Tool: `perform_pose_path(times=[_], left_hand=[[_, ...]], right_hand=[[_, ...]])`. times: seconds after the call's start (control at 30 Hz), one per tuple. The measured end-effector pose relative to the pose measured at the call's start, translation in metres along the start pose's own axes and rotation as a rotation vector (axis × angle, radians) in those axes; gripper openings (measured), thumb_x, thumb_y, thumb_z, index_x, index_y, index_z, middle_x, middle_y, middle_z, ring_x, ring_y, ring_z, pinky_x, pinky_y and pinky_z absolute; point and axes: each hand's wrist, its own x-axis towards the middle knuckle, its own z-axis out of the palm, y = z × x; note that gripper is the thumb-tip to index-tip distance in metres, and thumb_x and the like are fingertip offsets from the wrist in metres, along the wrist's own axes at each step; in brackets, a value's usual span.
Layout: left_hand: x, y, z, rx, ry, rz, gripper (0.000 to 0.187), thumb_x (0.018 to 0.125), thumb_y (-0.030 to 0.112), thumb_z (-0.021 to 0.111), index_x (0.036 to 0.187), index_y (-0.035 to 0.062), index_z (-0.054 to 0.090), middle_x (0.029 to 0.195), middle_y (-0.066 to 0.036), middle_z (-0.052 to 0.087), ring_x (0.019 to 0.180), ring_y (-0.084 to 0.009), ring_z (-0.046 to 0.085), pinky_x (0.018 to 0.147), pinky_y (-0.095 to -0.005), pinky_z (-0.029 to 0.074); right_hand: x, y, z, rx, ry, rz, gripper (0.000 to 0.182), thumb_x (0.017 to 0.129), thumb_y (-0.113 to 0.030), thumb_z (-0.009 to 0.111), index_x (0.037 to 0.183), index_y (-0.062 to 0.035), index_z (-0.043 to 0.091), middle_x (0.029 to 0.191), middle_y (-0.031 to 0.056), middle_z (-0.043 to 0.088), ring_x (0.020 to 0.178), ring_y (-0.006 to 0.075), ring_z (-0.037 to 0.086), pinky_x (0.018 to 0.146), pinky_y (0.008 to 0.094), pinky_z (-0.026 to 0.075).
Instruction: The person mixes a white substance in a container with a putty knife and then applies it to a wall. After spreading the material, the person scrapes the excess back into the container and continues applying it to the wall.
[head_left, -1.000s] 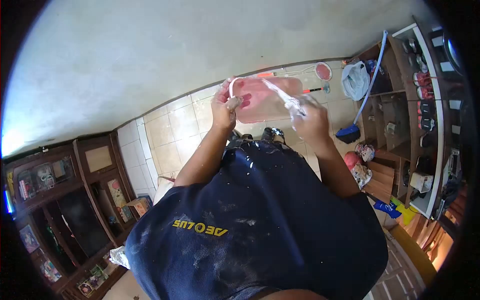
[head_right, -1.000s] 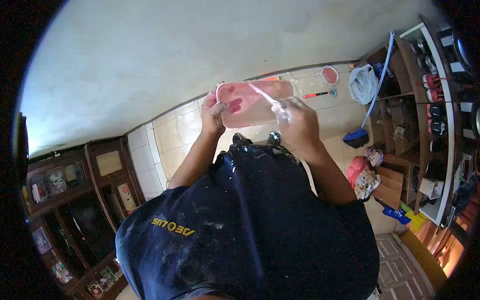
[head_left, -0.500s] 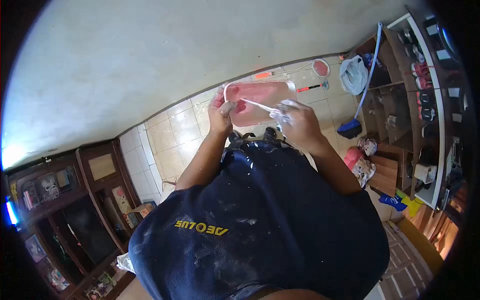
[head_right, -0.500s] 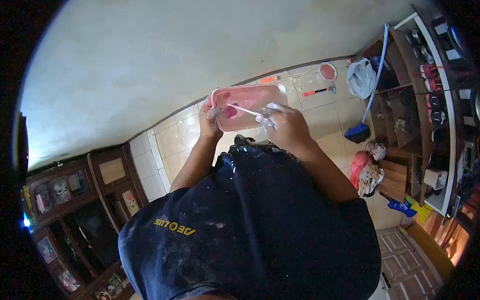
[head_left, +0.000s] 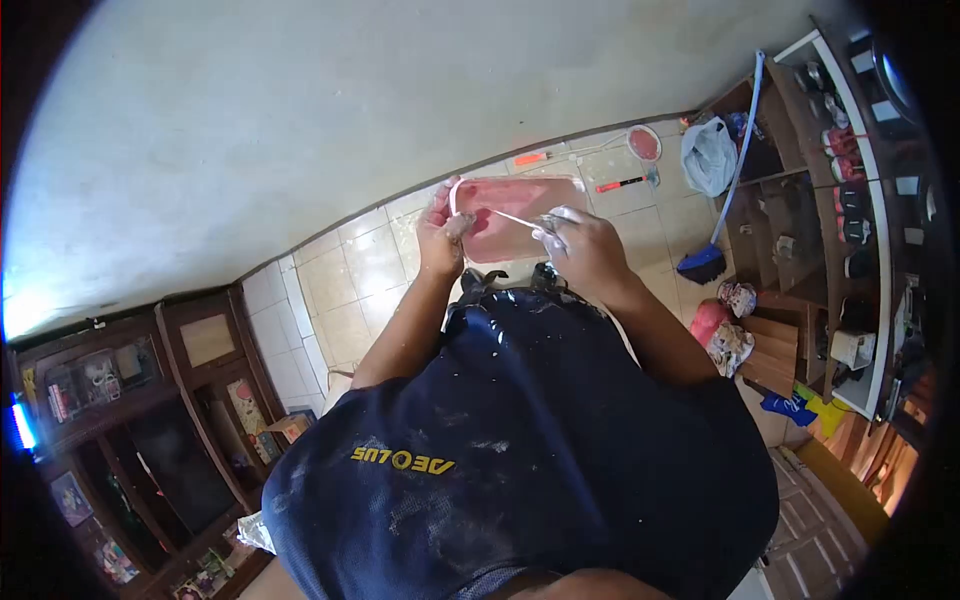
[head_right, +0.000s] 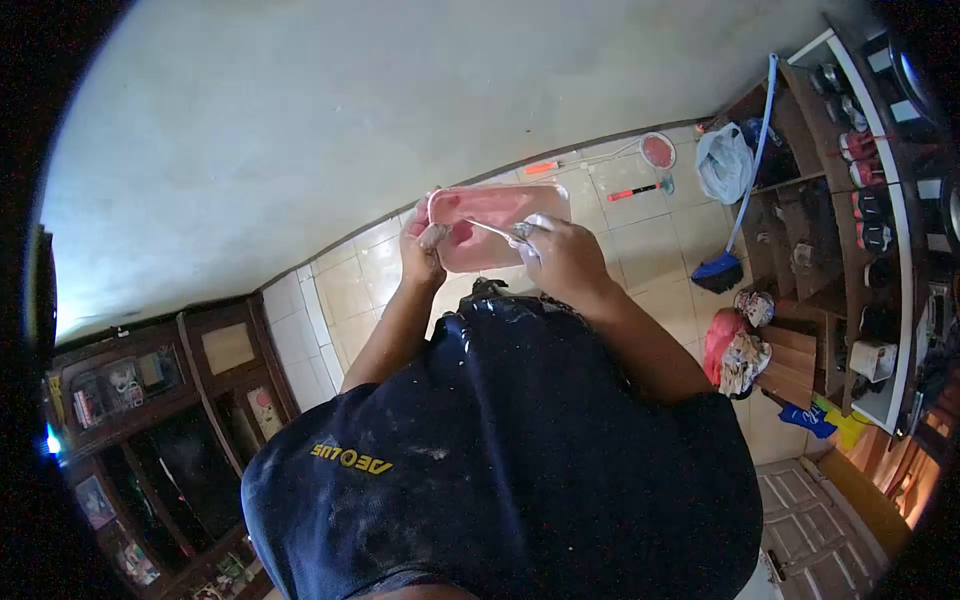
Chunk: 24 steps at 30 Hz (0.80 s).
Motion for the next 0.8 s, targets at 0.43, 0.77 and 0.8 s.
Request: perform_pose_path(times=[0.43,0.77,0.8], left_hand=[[0.003,0.011,-0.004,-0.046,0.010,-0.009,0.062,0.072,-0.003,0.054,0.133,0.0022,0.046,0.119,-0.013,0.058,0.093,-0.0304,0.065,0.079,-0.0375,0.056],[0.005,0.004,-0.005,-0.078,-0.018,-0.015,0.063,0.071,-0.003,0.053,0.133,0.0041,0.048,0.119,-0.012,0.059,0.094,-0.0296,0.065,0.080,-0.0380,0.056],[0.007,0.003,-0.006,-0.076,-0.016,-0.017,0.063,0.071,-0.003,0.053,0.133,0.0041,0.048,0.119,-0.012,0.059,0.094,-0.0296,0.065,0.080,-0.0380,0.056]], right_hand=[[0.019,-0.001,-0.022,-0.150,0.186,-0.027,0.014,0.078,-0.012,0.063,0.089,-0.0052,0.068,0.091,0.0126,0.066,0.079,0.0315,0.064,0.069,0.0390,0.053],[0.016,-0.012,-0.009,0.047,0.022,-0.015,0.013,0.082,-0.012,0.060,0.088,-0.0028,0.067,0.086,0.0120,0.065,0.075,0.0311,0.063,0.067,0.0400,0.051],[0.016,-0.012,-0.009,0.053,0.063,-0.032,0.013,0.082,-0.013,0.060,0.088,-0.0029,0.067,0.086,0.0117,0.065,0.075,0.0309,0.063,0.067,0.0403,0.051]])
